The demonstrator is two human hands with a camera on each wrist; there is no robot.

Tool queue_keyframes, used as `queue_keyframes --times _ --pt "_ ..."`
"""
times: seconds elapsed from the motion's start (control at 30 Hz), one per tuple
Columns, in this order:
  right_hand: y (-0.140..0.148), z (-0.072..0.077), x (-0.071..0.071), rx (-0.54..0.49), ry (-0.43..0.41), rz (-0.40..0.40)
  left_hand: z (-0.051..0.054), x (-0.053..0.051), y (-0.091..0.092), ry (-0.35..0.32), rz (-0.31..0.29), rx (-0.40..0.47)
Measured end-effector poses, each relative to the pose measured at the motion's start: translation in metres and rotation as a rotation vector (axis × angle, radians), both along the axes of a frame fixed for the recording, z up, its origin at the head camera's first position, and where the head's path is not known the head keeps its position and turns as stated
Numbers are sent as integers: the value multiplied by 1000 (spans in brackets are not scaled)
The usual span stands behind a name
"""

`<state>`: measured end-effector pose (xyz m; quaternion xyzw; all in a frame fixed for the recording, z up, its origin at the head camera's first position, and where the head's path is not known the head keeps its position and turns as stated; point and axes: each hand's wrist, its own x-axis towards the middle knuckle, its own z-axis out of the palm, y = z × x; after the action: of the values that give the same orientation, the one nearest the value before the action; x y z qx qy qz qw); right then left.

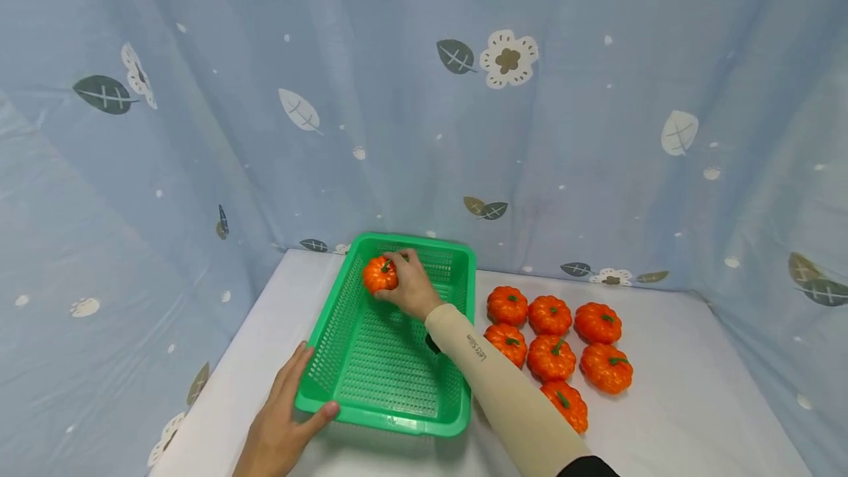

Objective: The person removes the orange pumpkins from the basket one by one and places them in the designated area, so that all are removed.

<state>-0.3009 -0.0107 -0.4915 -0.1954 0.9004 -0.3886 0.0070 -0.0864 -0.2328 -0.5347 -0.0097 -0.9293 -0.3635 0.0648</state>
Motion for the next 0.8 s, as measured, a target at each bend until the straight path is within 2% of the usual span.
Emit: queue_keyframes --times 0.23,0.5,0.67,0.8 --pt "13 23 8 6 75 22 -1 0 -4 -14 -3 -9" --pt "36 60 37 2 171 61 1 -1 -7 -14 -20 -4" --pt "60 73 55 -41 255 57 0 -3 -5 14 -34 11" --pt "83 79 67 -88 280 51 -2 -6 -4 26 -45 14"
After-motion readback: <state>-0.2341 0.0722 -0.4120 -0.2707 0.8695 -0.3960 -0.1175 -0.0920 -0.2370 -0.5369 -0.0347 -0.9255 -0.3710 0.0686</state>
